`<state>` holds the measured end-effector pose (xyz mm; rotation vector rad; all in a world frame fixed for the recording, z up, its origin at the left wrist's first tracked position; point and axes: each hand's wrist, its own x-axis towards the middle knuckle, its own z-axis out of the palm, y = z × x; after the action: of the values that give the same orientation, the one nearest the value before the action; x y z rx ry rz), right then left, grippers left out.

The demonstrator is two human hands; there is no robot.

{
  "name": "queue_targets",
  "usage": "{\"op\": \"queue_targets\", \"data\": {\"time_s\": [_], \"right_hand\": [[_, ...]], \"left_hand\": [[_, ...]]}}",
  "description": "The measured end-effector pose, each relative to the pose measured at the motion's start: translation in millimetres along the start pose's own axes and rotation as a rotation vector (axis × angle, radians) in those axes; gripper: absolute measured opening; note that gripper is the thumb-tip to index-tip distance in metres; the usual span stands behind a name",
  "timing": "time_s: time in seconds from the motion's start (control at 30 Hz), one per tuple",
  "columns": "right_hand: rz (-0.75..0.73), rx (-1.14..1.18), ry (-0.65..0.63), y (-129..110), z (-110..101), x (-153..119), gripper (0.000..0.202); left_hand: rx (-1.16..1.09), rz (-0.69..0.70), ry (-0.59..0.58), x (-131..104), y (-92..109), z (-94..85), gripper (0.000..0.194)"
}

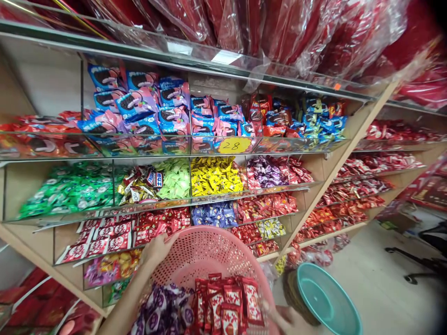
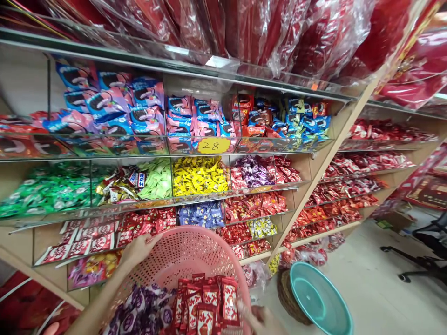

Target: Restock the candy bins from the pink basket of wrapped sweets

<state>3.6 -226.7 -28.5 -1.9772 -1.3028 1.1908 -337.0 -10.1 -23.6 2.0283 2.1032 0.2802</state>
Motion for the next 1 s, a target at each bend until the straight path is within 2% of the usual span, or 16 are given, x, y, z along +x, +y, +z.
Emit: {"op": "queue_targets", "data": {"time_s": [0.07,0.13,0.23,0.3,0.37,0.5,0.6,0.77,1.0], "right_hand": [[-0.011,-0.134,0.131,-23.2,-28.1,8.0,0.053],[-0.148,-0.263,0.313,-54.2,-57.1,20.5,0.048],[-0.393,-0.426,0.459,-112.7,-85.7,44.2,0.045],[-0.603,-0.446,0.492,-154.3,-90.6,62.9,0.040],[-0.776,-0.471,0.504,-192.5,-86.7,84.0,0.034],[-0.880,-0.593,0.599,-244.7,-71.1,124.9,0.027],[-0.849,-0.673,0.632,-259.6,-64.0,144.0,0.026],[-0.807,-0.704,0.618,-256.9,-61.7,153.5,0.021],[-0.928,-0.435,0.565,-248.4,-55.9,162.1,0.014]], "left_hand": [[-0.009,0.027,-0.004,3.2,-1.2,-1.3,0.055],[-0.015,0.039,-0.010,5.9,-1.3,-3.1,0.053],[-0.020,0.043,-0.033,8.6,-0.6,-5.0,0.051],[-0.019,0.042,-0.047,9.8,-0.5,-4.7,0.052],[-0.015,0.040,-0.055,10.7,-0.9,-3.0,0.053],[-0.001,0.028,-0.060,10.5,-1.4,-0.1,0.057],[-0.002,0.009,-0.053,8.8,0.8,-3.0,0.062],[-0.018,0.008,-0.055,6.6,5.2,-9.7,0.068],[-0.038,-0.018,-0.060,5.4,6.2,-7.8,0.070]]}}
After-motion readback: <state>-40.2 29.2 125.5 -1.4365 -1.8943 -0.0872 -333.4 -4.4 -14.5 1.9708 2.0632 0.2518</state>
